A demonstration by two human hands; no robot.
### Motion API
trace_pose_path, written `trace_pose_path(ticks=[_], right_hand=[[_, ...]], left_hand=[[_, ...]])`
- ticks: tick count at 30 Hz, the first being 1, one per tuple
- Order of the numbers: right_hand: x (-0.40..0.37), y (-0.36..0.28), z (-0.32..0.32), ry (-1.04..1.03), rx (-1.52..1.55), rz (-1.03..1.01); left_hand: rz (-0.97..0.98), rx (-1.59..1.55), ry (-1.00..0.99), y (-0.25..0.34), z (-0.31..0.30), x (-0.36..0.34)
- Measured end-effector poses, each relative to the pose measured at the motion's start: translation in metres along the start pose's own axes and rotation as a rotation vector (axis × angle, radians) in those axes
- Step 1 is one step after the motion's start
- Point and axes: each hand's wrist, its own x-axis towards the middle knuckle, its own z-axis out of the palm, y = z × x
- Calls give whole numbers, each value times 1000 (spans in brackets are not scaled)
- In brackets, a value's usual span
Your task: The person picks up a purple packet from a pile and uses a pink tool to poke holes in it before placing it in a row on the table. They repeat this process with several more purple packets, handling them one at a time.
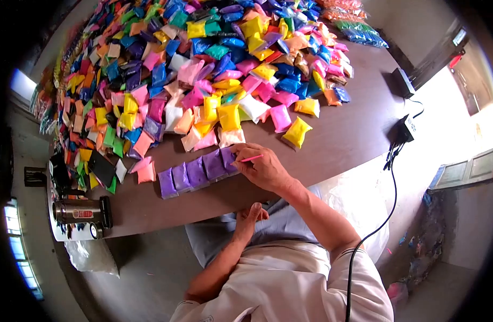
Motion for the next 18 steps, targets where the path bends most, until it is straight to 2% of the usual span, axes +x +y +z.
trace_pose_path(ticks=[4, 6, 8, 10, 12, 13, 18], right_hand=[[5, 8, -12, 52, -14, 27], [22, 19, -26, 284, 95, 120], [45, 45, -44, 492, 371, 116], [69, 56, -73, 600, 632, 214], [92, 49, -93, 758, 575, 329], [102, 57, -102, 776, 652, 342], [137, 79, -125, 744, 606, 352]], left_hand=[[34, -25, -2, -3, 0, 0], [47, -30, -14, -6, -1, 3], [57, -38, -21, -6, -2, 2], [34, -14, -10, -3, -1, 1], [31, 28, 8, 5, 2, -2], [24, 65, 26, 8, 3, -3], [85, 117, -13, -4, -6, 2]])
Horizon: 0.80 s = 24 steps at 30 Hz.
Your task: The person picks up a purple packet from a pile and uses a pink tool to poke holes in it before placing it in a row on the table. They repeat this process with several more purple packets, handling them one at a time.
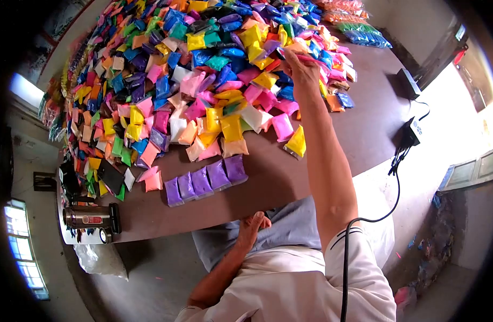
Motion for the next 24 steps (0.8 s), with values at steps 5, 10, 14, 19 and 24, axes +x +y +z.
trace_pose_path(ticks=[5, 10, 14, 19, 24], right_hand=[[29, 4, 16, -3, 13, 41], [43, 9, 34, -64, -269, 81], [55, 19, 41, -3, -475, -34], [33, -7, 24, 75, -256, -149], [-33, -25, -19, -81, 90, 79]], left_hand=[[48, -54, -20, -15, -5, 3], [64, -29, -82, -6, -8, 3], [58, -44, -115, -7, -10, 2], [60, -121, -32, -2, -4, 0], [-142, -70, 39, -23, -11, -2]])
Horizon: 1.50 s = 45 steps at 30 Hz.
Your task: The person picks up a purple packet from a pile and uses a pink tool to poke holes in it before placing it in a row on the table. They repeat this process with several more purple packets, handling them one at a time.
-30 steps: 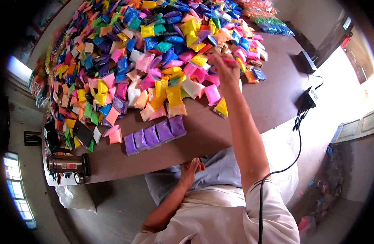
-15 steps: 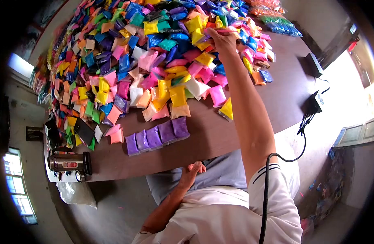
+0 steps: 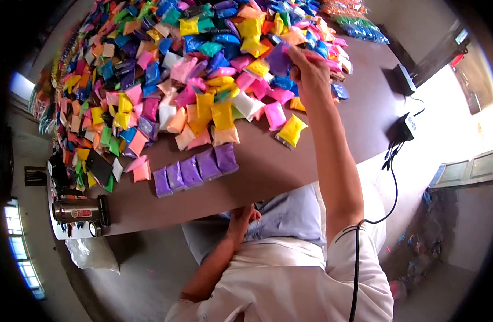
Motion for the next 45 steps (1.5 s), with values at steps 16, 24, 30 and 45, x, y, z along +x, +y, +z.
trace_pose_path(ticks=[16, 24, 30, 45], right_hand=[[-207, 37, -25, -278, -164, 511], [-195, 31, -21, -353, -269, 567], [-208, 34, -16, -451, -290, 582], [-169, 20, -45, -258, -822, 390]], left_hand=[[17, 7, -229, 37, 21, -16], [59, -146, -282, 54, 16, -19], [17, -168, -242, 68, 23, -24], [69, -1, -115, 66, 21, -27]])
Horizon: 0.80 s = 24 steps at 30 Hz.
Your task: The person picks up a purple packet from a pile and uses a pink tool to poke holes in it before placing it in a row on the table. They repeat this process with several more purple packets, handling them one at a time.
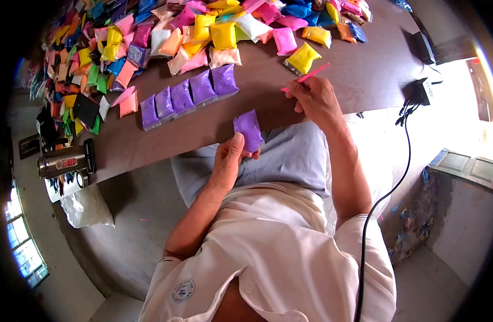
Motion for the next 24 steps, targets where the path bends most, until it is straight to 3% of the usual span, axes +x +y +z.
trace_pose_path(ticks=[5, 7, 11, 14, 16, 17, 19, 21, 23, 24], right_hand=[[-7, 0, 10, -141, 105, -29], [-7, -2, 15, -15, -230, -106], [-3, -3, 13, 145, -454, -166], [-14, -1, 15, 104, -402, -119], [-27, -2, 24, -112, -451, -161], [-33, -2, 28, -114, -454, -162], [-44, 1, 35, -234, 42, -144], [-49, -1, 39, -325, 32, -189], [-57, -2, 50, -415, 410, -96], [-59, -3, 53, -395, 441, -58]], left_hand=[[45, 188, 13, 0, 4, -5], [42, 182, 44, -1, 6, -5], [37, 137, 125, -4, 6, -2], [52, 89, 112, -6, 5, -2], [66, 119, 105, -9, 7, -2], [77, 149, 97, -11, 8, -2], [89, 177, 37, -10, 8, -4], [104, 208, -27, -7, 11, -6], [84, 207, 10, -5, 15, -9], [87, 207, 11, -6, 15, -10]])
